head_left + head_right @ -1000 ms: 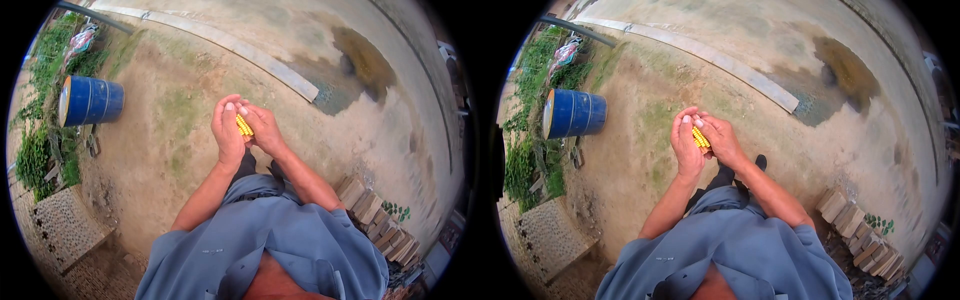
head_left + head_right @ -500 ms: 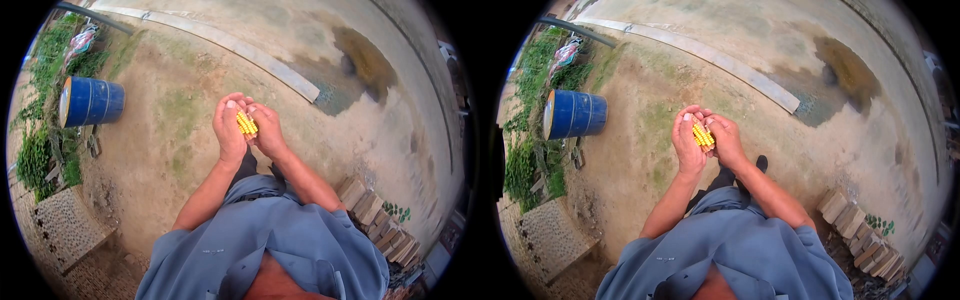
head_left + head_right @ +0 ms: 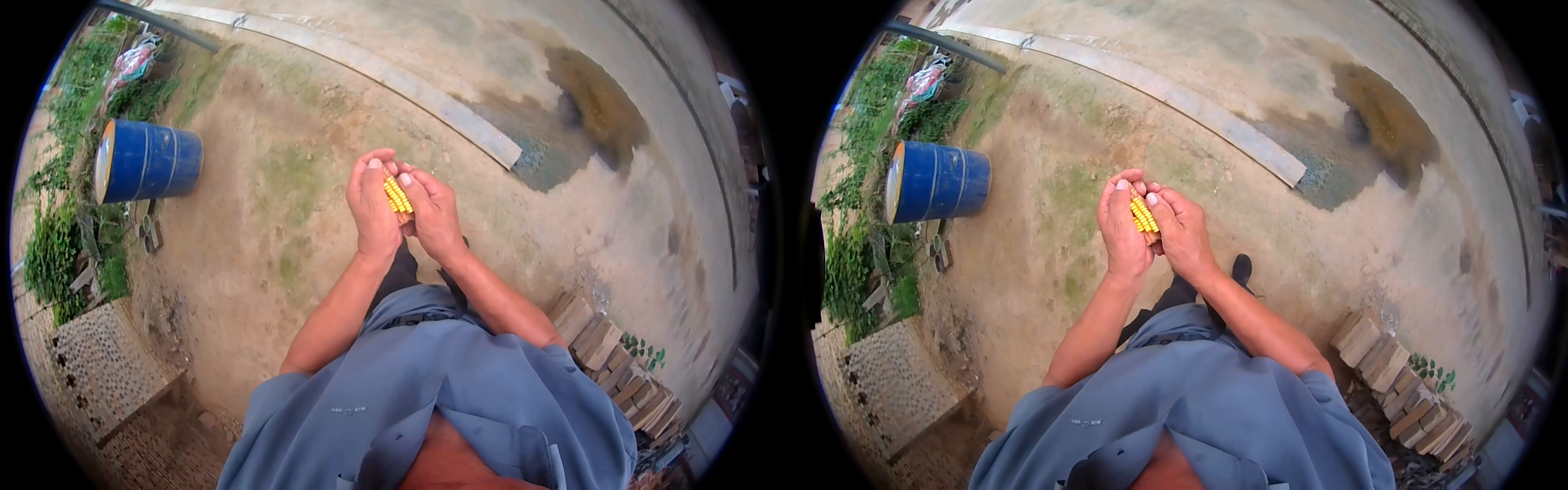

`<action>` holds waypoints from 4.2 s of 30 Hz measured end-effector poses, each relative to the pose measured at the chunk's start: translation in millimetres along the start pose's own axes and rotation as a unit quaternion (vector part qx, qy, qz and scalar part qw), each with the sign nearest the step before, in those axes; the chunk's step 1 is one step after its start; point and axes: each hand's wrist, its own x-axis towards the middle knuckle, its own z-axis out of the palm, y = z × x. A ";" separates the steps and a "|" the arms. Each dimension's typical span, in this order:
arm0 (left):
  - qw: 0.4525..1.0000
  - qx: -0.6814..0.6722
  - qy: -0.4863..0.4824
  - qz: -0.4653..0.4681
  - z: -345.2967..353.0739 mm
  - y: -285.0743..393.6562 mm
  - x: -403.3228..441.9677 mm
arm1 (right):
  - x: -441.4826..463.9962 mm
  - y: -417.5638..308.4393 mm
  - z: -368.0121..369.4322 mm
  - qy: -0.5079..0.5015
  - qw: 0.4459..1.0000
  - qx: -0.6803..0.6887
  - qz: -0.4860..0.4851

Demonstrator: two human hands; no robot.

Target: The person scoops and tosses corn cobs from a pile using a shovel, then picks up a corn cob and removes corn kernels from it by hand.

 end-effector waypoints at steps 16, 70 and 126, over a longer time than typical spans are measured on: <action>0.999 -0.023 0.017 -0.014 3.4 3.0 9.2 | 0.8 -2.0 -0.1 0.003 0.999 0.027 0.046; 0.899 0.347 -0.094 0.250 -92.2 176.0 24.4 | 65.0 -9.1 39.3 -0.028 0.887 0.435 0.149; 0.992 -0.044 -0.099 -0.065 188.0 90.0 800.2 | 760.2 -248.1 9.1 -0.048 0.925 0.322 0.196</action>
